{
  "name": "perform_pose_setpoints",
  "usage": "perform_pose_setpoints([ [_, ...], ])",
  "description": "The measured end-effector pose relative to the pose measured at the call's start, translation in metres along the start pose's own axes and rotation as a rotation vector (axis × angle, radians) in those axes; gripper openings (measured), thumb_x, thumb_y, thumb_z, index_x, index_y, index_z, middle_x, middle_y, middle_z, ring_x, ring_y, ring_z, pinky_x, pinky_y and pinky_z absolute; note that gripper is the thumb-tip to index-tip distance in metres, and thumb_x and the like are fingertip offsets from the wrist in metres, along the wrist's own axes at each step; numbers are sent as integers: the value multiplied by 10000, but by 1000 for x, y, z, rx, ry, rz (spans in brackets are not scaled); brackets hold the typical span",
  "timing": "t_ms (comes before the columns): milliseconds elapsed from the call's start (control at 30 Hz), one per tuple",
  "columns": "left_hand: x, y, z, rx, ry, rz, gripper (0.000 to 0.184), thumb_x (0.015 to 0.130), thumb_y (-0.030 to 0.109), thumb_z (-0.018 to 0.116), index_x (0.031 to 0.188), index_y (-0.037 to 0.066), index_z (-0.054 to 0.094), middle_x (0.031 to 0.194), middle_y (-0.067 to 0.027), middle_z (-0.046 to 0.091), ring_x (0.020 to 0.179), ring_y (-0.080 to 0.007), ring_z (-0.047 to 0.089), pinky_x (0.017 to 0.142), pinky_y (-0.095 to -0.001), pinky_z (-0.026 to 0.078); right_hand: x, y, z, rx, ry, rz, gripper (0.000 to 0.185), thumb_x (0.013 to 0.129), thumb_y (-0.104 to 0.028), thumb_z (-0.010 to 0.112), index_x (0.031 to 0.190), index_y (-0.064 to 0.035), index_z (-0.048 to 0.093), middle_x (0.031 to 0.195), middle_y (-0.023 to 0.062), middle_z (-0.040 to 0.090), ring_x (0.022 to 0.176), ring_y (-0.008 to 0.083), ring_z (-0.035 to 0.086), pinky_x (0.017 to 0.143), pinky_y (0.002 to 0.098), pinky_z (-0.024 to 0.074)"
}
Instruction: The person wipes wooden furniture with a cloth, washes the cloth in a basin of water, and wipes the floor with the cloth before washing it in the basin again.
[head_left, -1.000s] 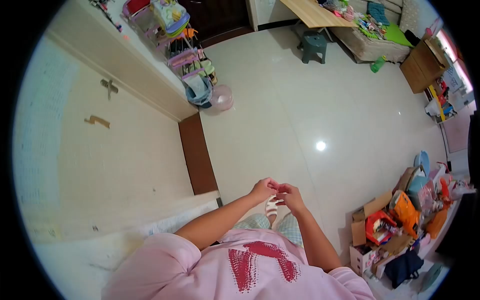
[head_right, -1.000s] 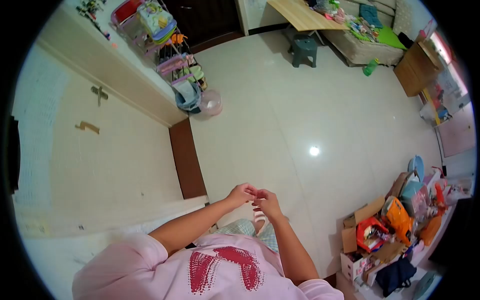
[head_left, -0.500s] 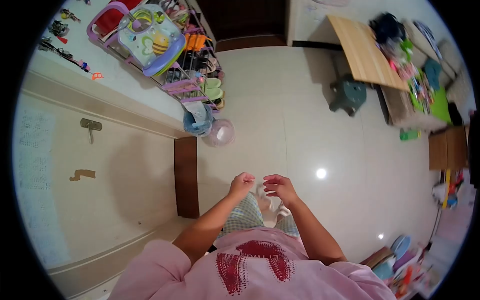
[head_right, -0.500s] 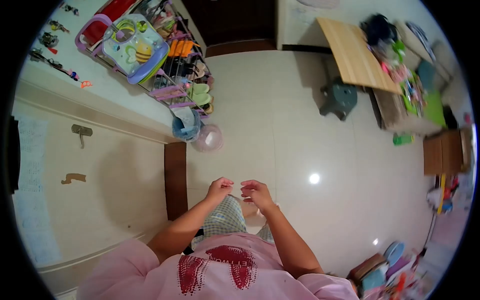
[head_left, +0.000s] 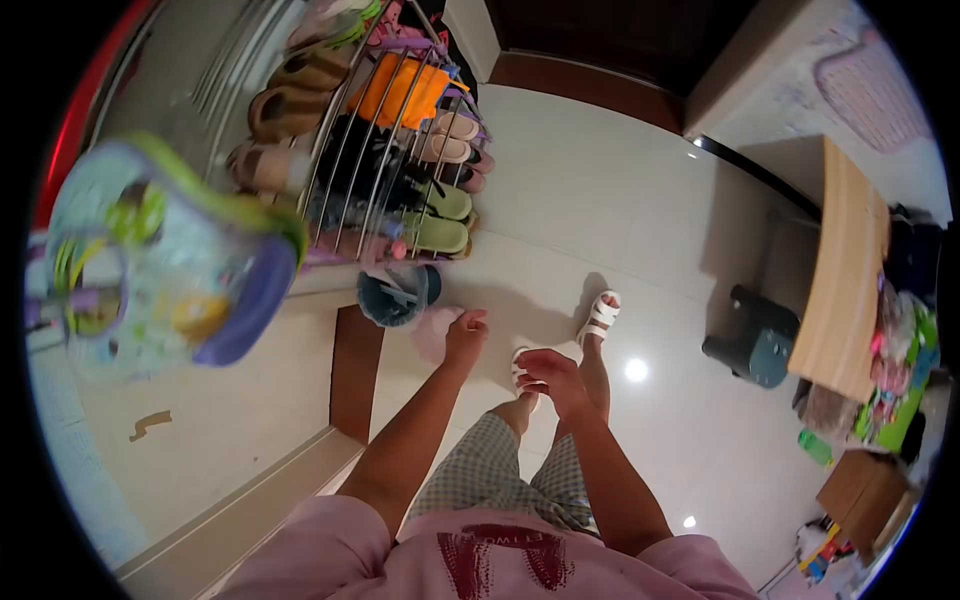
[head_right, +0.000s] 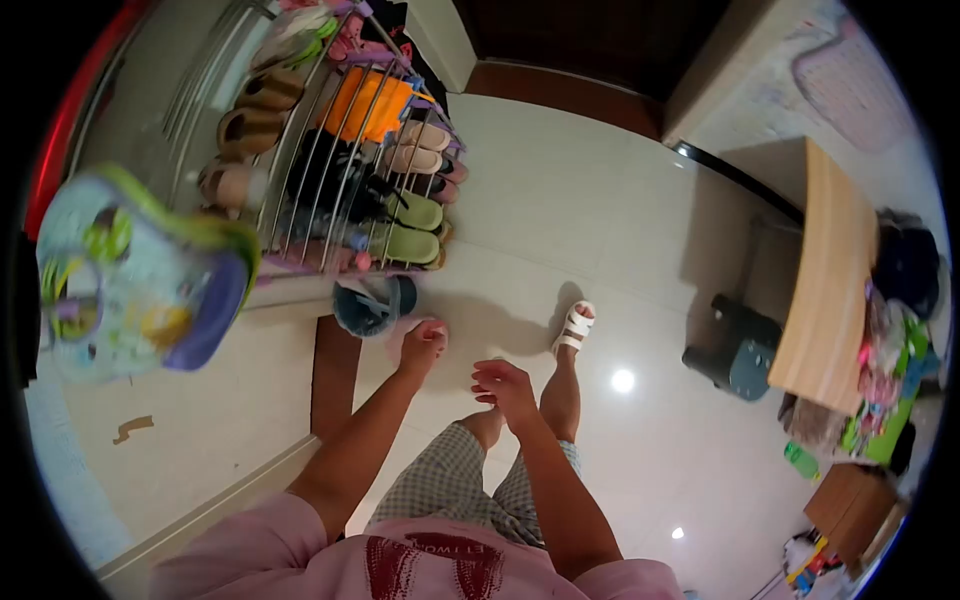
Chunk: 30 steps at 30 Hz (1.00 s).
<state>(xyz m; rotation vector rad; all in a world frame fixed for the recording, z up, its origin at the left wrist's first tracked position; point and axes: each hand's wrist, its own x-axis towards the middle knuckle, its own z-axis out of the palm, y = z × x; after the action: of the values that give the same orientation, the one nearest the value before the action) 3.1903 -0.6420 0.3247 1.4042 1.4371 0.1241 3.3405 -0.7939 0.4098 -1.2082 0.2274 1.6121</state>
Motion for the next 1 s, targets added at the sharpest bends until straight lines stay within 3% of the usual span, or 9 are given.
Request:
perform_pose_setpoints([
  [200, 158, -15, 32, 113, 318, 25, 260, 774, 98, 569, 1022, 76, 643, 712, -96, 641, 613, -201, 609, 560, -338, 480, 173, -72, -40, -73, -58, 134, 178, 834, -54, 554, 1002, -30, 608, 882, 84, 639, 755, 183, 621, 653, 290, 503],
  [267, 223, -51, 28, 494, 429, 22, 266, 764, 141, 531, 976, 70, 675, 879, -179, 665, 797, -295, 645, 687, -380, 493, 217, -86, -45, -93, -12, 163, 188, 851, -87, 541, 1020, -28, 600, 918, 86, 643, 788, 174, 624, 700, 284, 507],
  [400, 332, -99, 6, 762, 569, -83, 451, 850, 360, 549, 1039, -43, 624, 1054, -215, 625, 908, -393, 610, 759, -451, 477, 284, -73, -57, -67, 18, 224, 212, 839, -87, 533, 1026, -20, 607, 901, 80, 640, 788, 168, 629, 693, 277, 509],
  [467, 371, -99, 1, 593, 708, -383, 633, 852, 515, 518, 1062, -78, 598, 1066, -243, 609, 926, -374, 611, 783, -440, 484, 303, -59, -59, -51, 21, 269, 219, 834, -89, 531, 1027, -21, 608, 900, 79, 641, 789, 165, 629, 691, 276, 508],
  [533, 394, -88, 0, 234, 799, -132, 704, 846, 580, 492, 1100, -70, 583, 1063, -271, 598, 933, -361, 616, 816, -431, 487, 324, -47, -62, -23, 3, 299, 223, 829, -98, 534, 1024, -22, 612, 900, 79, 642, 792, 161, 629, 695, 274, 506],
  [600, 431, -99, -24, 565, 715, -509, 679, 854, 549, 507, 1111, -76, 573, 1061, -279, 596, 930, -362, 618, 830, -414, 491, 334, -39, -61, -31, 1, 334, 224, 831, -99, 534, 1026, -22, 612, 898, 78, 643, 793, 160, 630, 697, 273, 507],
  [733, 469, -129, -46, 736, 581, -523, 598, 872, 488, 500, 1163, -32, 546, 1115, -235, 584, 984, -340, 598, 835, -397, 487, 349, -32, -67, -46, 24, 367, 226, 838, -102, 532, 1033, -17, 610, 891, 78, 648, 794, 160, 633, 704, 274, 506],
  [867, 505, -213, -84, 1165, 213, -333, 510, 895, 407, 490, 1232, 26, 510, 1188, -176, 569, 1058, -311, 571, 843, -374, 482, 345, -42, -80, -40, 80, 370, 223, 844, -105, 533, 1033, -11, 607, 886, 86, 647, 786, 165, 634, 710, 281, 511],
  [1000, 493, -171, -80, -234, 615, -360, 464, 942, 319, 400, 1332, 68, 402, 1142, -126, 599, 914, -329, 628, 780, -416, 499, 341, -48, -104, -7, 141, 347, 196, 849, -87, 529, 1010, -5, 606, 878, 89, 645, 765, 169, 633, 711, 285, 515],
])
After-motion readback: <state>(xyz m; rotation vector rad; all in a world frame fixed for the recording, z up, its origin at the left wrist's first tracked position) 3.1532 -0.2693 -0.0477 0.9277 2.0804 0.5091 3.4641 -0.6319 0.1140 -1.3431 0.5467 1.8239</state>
